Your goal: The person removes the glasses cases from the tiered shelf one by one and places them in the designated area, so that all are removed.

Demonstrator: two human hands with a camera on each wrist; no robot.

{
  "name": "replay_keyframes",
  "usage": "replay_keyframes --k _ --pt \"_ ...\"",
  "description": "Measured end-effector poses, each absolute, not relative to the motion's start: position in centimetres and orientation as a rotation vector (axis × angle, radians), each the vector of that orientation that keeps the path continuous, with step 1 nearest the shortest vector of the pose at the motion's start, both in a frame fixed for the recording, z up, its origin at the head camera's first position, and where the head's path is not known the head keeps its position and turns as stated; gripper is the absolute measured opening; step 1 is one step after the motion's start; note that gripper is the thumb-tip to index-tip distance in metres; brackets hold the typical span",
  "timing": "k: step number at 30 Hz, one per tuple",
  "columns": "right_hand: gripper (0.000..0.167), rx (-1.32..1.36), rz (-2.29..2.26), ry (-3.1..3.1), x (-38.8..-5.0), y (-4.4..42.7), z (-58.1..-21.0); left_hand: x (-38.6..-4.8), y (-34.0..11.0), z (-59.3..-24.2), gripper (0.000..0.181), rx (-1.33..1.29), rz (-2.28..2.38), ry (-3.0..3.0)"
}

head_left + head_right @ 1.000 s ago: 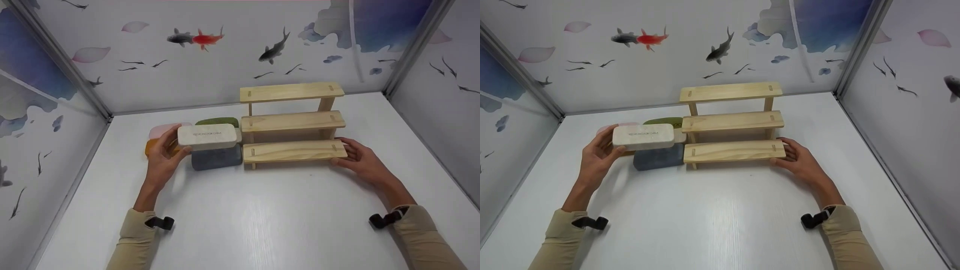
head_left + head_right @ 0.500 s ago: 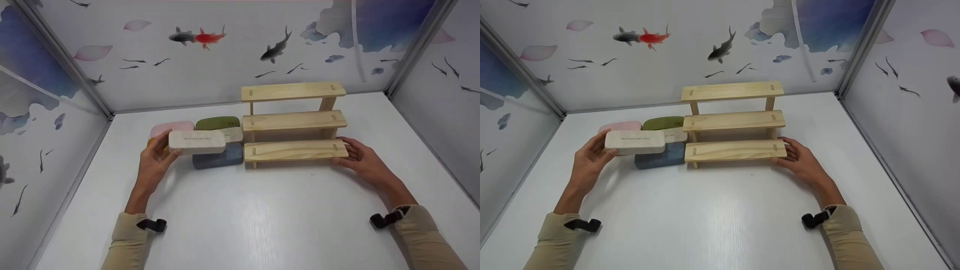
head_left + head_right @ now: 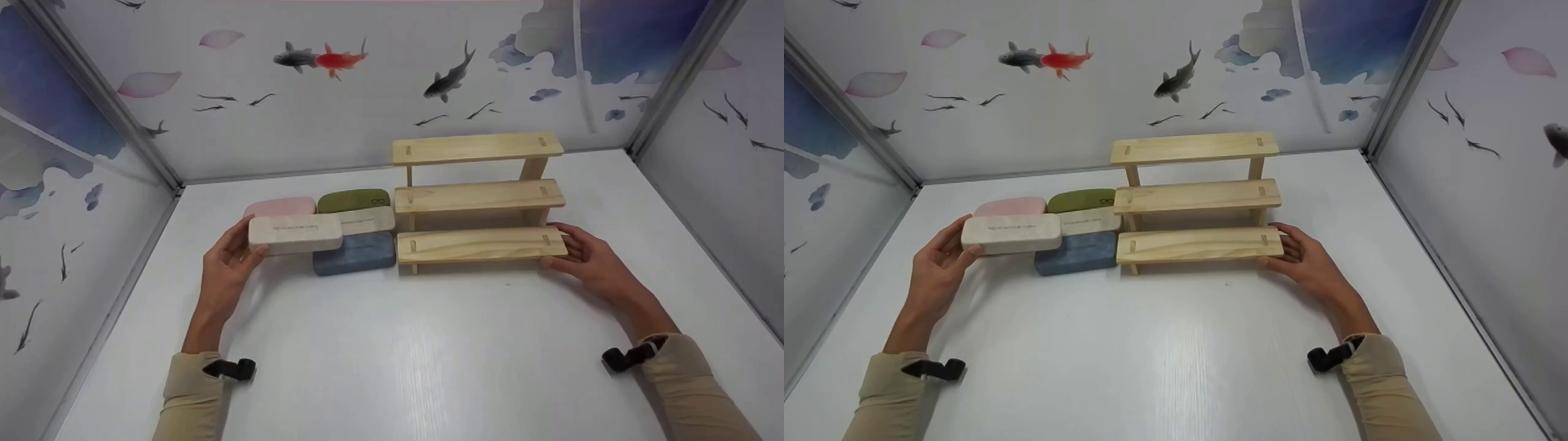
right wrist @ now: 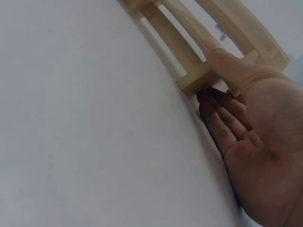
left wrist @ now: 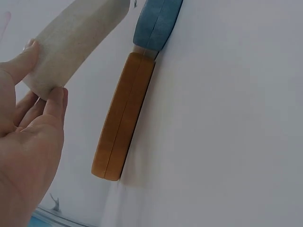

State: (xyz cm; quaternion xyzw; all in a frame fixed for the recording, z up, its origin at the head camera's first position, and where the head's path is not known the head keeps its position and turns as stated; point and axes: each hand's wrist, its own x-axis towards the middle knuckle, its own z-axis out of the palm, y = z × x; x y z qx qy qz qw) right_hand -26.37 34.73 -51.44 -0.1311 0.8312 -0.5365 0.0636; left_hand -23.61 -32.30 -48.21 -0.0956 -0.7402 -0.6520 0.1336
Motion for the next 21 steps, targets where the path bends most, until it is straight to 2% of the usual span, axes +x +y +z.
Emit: replay_keyframes --k 21 --pt "0.081 -0.389 -1.603 2.516 -26.3 34.7 -51.4 -21.5 -35.5 -48.6 0.071 -0.171 -1.911 -2.15"
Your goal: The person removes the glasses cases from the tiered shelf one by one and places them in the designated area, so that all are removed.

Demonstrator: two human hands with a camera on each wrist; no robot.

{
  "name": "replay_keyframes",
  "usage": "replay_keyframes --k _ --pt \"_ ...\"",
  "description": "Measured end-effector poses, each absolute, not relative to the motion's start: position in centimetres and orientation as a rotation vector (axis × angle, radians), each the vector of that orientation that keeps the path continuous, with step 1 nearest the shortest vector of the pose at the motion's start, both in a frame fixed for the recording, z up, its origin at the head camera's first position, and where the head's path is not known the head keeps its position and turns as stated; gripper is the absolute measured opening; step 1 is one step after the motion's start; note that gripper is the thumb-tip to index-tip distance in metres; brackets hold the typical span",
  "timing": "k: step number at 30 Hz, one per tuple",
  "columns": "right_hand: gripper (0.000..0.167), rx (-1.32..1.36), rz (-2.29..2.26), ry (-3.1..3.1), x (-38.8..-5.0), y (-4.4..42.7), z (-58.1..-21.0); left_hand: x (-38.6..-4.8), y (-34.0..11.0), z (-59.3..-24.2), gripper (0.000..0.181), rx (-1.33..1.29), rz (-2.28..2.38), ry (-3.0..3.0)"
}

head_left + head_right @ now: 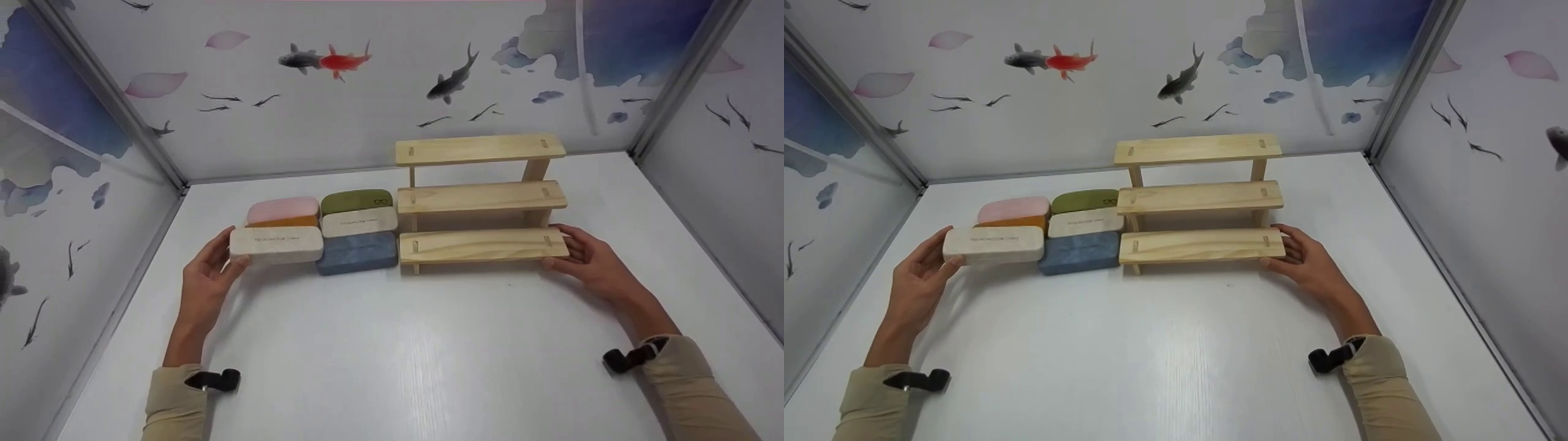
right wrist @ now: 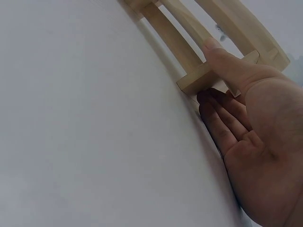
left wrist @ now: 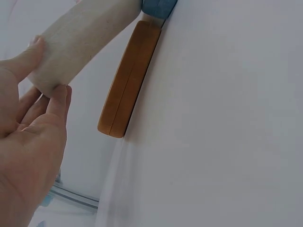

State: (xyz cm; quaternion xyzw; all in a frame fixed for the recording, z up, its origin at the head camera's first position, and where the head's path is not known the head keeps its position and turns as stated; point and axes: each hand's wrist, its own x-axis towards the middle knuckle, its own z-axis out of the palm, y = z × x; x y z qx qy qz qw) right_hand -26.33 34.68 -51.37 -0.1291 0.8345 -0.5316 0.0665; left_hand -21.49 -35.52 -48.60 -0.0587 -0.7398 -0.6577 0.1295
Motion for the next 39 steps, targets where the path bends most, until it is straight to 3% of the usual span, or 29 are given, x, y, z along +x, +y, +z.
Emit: replay_keyframes --k 22,32,39 --pt "0.081 -0.403 -1.592 2.515 -26.3 34.8 -51.5 -20.4 -37.8 -49.3 0.076 -0.045 -1.795 -2.363" --pt "0.08 -0.399 -1.611 2.503 -26.3 34.8 -51.4 -20.0 -39.4 -49.5 0.088 -0.074 -1.826 -2.6" --pt "0.082 -0.385 -1.6 2.515 -26.3 34.6 -51.4 -21.1 -39.2 -49.3 0.092 -0.122 -1.529 -2.828"
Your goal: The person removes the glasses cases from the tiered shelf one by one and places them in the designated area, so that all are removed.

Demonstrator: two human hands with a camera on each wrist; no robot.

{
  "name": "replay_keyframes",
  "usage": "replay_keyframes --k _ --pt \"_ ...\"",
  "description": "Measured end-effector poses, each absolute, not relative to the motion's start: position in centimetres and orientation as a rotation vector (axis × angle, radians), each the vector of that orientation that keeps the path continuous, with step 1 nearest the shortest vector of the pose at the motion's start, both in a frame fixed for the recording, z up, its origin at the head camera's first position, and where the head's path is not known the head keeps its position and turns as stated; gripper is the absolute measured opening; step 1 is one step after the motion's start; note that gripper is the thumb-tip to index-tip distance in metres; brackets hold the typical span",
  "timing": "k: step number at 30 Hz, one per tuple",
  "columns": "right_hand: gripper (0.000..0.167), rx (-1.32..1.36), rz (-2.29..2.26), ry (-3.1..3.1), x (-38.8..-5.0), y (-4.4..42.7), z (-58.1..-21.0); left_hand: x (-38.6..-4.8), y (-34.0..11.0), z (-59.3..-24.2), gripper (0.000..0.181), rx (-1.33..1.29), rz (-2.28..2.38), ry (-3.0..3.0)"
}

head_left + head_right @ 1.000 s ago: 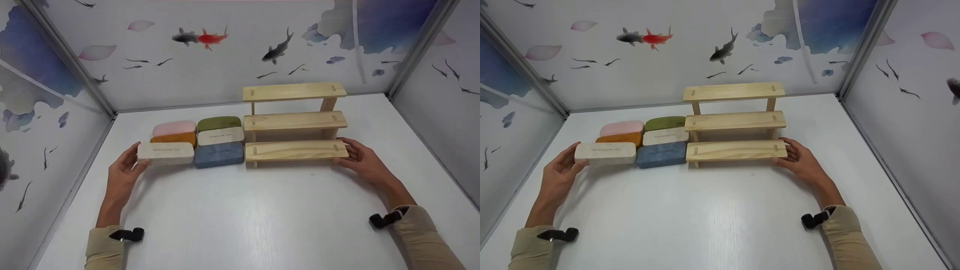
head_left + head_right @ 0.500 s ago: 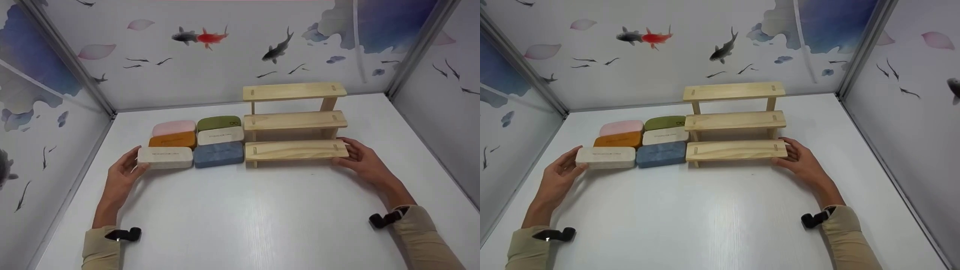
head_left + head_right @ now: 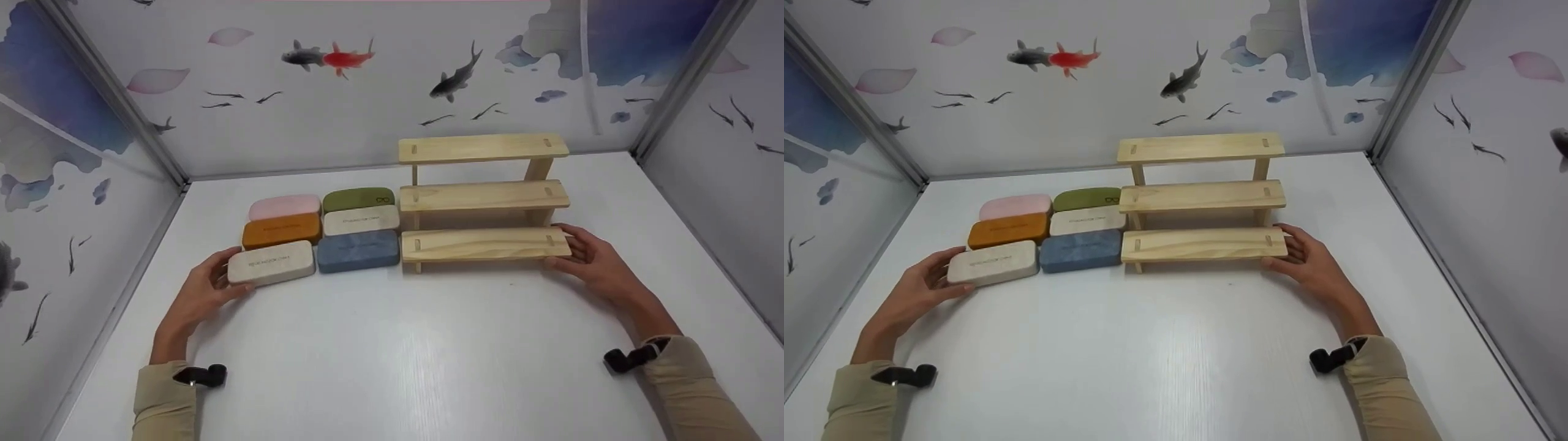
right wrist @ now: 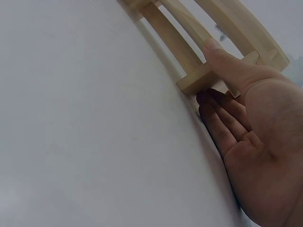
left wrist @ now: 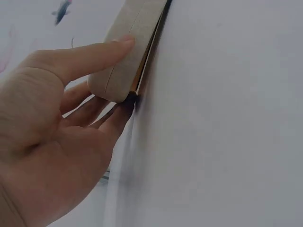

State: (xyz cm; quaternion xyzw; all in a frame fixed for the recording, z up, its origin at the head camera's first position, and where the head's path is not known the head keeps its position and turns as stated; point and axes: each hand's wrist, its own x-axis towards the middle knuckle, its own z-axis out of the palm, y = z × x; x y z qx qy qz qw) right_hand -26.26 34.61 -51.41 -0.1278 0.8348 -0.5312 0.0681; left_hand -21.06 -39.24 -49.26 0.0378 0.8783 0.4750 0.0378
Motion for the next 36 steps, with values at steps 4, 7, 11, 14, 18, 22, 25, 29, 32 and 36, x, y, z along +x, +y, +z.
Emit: replay_keyframes --k 4,7,11,14,18,22,25,29,32,36 --pt "0.083 -0.373 -1.59 2.509 -26.1 34.5 -51.4 -21.3 -38.9 -49.0 0.092 0.107 1.359 2.741" --pt "0.083 -0.375 -1.584 2.513 -26.0 34.5 -51.4 -21.3 -38.8 -48.8 0.09 0.101 1.37 2.735" --pt "0.082 -0.381 -1.578 2.528 -26.0 34.5 -51.3 -21.5 -38.7 -48.8 0.088 0.105 1.377 2.733" --pt "0.082 -0.387 -1.575 2.536 -26.0 34.5 -51.2 -21.6 -38.6 -48.8 0.091 0.093 1.371 2.734" --pt "0.082 -0.401 -1.575 2.543 -26.1 34.6 -51.2 -21.9 -38.3 -48.9 0.093 0.084 1.352 2.748" --pt "0.082 -0.42 -1.592 2.537 -26.0 34.5 -51.4 -22.2 -38.0 -48.8 0.088 0.093 1.324 2.783" --pt "0.082 -0.43 -1.602 2.53 -26.1 34.5 -51.4 -22.3 -37.8 -48.5 0.087 0.094 1.299 2.799" --pt "0.082 -0.426 -1.599 2.524 -26.2 34.5 -51.3 -22.5 -37.4 -48.0 0.096 0.053 1.233 2.803" --pt "0.084 -0.388 -1.587 2.513 -26.2 34.4 -51.0 -22.9 -36.6 -47.4 0.102 0.024 1.178 2.861" --pt "0.085 -0.312 -1.543 2.558 -26.1 34.1 -50.0 -23.7 -34.5 -46.6 0.076 0.121 1.283 3.076"
